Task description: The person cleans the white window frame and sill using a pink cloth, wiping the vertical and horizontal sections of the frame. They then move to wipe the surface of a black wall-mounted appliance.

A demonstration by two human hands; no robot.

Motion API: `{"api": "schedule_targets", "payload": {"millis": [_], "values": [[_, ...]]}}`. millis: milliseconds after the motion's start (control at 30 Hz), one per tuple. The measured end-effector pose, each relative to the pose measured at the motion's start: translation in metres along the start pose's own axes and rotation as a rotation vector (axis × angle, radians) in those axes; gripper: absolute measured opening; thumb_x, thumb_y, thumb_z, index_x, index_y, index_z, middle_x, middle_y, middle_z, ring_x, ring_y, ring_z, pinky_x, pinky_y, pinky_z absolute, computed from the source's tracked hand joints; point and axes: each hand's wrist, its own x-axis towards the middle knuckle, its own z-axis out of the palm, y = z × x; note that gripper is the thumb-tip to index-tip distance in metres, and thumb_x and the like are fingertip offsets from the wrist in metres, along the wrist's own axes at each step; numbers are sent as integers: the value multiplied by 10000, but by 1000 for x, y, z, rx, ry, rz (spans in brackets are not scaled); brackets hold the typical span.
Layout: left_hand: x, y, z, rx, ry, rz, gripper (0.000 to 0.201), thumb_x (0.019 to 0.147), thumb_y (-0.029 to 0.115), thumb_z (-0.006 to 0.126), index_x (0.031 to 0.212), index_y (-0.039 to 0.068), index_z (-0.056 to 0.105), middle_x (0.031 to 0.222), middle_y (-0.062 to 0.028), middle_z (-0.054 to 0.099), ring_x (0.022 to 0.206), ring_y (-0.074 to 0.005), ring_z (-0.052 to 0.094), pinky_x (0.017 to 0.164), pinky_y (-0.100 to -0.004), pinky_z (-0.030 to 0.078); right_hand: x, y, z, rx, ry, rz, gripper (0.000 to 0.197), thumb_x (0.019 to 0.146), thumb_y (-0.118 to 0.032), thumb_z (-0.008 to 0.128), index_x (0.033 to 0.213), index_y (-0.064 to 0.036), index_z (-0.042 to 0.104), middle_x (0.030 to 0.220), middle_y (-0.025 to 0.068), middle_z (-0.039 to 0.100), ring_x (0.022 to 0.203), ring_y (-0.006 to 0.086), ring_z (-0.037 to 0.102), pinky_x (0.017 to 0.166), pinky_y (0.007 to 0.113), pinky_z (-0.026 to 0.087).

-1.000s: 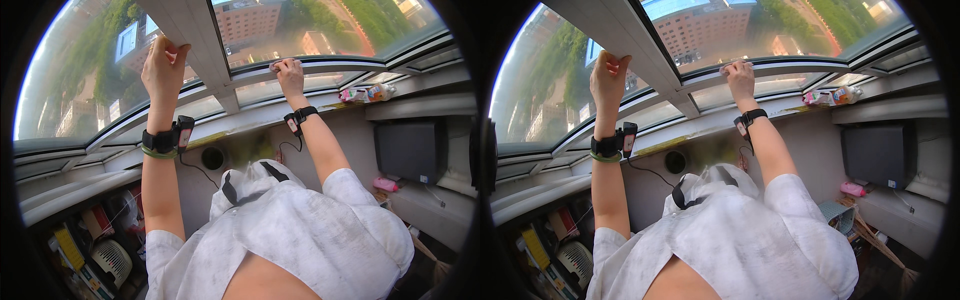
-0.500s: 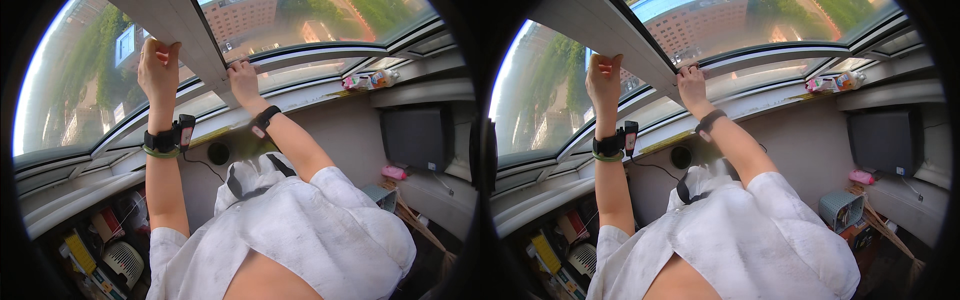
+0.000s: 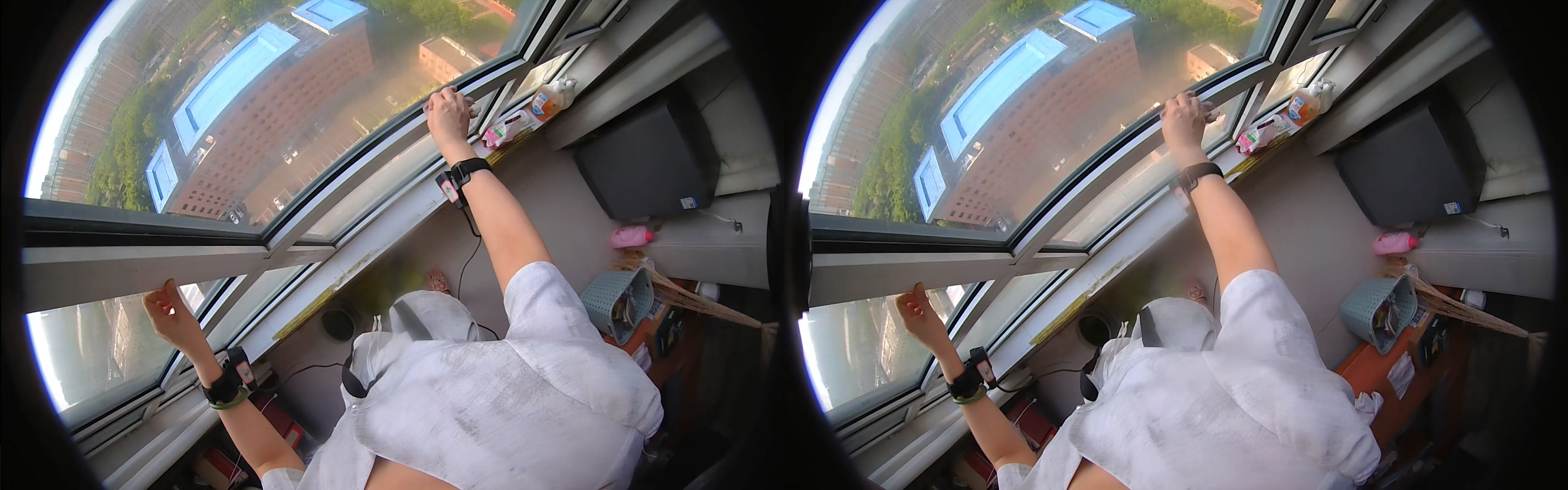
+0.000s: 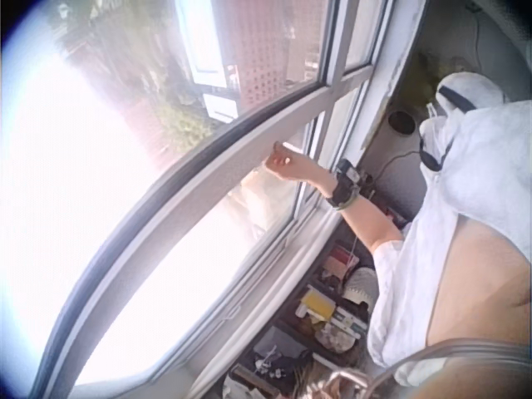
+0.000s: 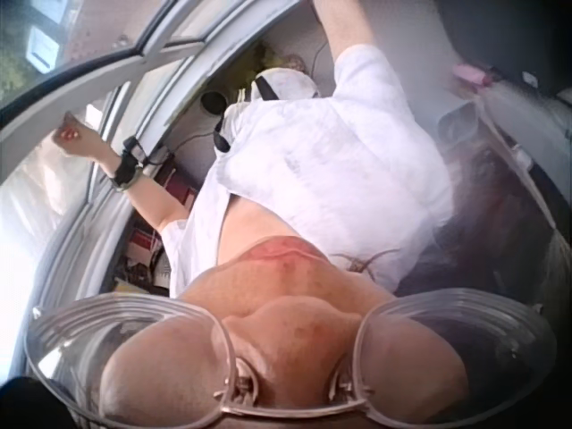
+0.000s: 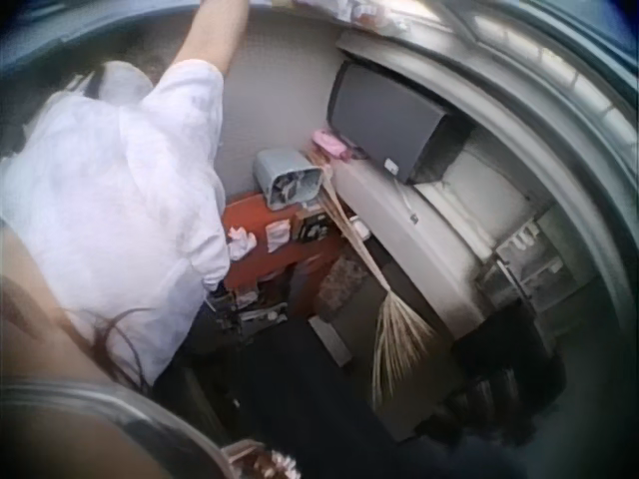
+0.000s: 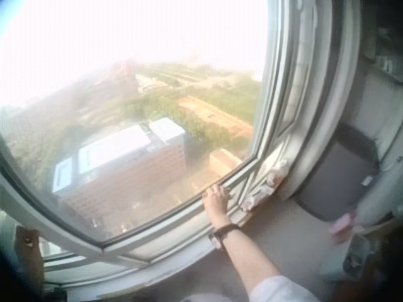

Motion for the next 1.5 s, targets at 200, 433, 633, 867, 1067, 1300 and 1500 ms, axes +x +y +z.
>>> {"api": "schedule_targets", "payload": {"millis": [200,433,633,867,1067,1300,1500], "values": [[-9,4,-13,199,56,-57,266,920,276,641,842,50,522,726,-15,553,647,-124,509,578,-261,432,-71,-88,-7,424,-81,-430,97,713,-119,654,793,-135,601,892,20,546,927,223,547,859,361,456],[-5,0,-23,341,20,-65,285,907,316,653,843,65,535,713,-8,540,619,-116,492,559,-270,425,14,71,-10,385,-99,-346,189,688,-55,649,844,-120,565,916,28,543,923,238,534,867,378,433],[-6,7,-19,287,21,-88,275,909,306,652,839,70,527,710,-5,524,607,-110,495,576,-250,447,88,187,-2,107,32,-63,88,745,-55,617,809,-114,603,907,36,572,903,287,535,825,398,457],[-8,-2,-23,302,0,-106,291,907,347,639,855,82,532,684,-3,522,617,-126,527,587,-293,429,34,93,7,253,89,-5,118,702,-33,615,773,-123,586,868,44,541,934,283,519,843,420,424],[-2,16,-13,309,-44,-98,302,906,390,617,873,95,561,675,-16,544,605,-158,557,612,-337,447,-19,-4,-4,382,-6,-65,74,755,-98,601,789,-143,553,870,23,520,915,238,515,835,386,412],[-5,7,-31,236,-13,-103,250,898,302,643,888,69,553,709,-30,568,603,-161,564,583,-320,457,-74,-141,-25,1212,-919,-168,94,701,11,555,713,-23,641,799,104,659,797,252,642,704,369,514],[-51,43,-50,-186,-29,-145,131,876,117,640,937,10,595,758,-92,665,638,-161,644,599,-283,500,-90,-160,-155,1336,-1049,133,129,794,13,472,853,-9,585,724,88,648,642,174,636,524,266,474]]}}
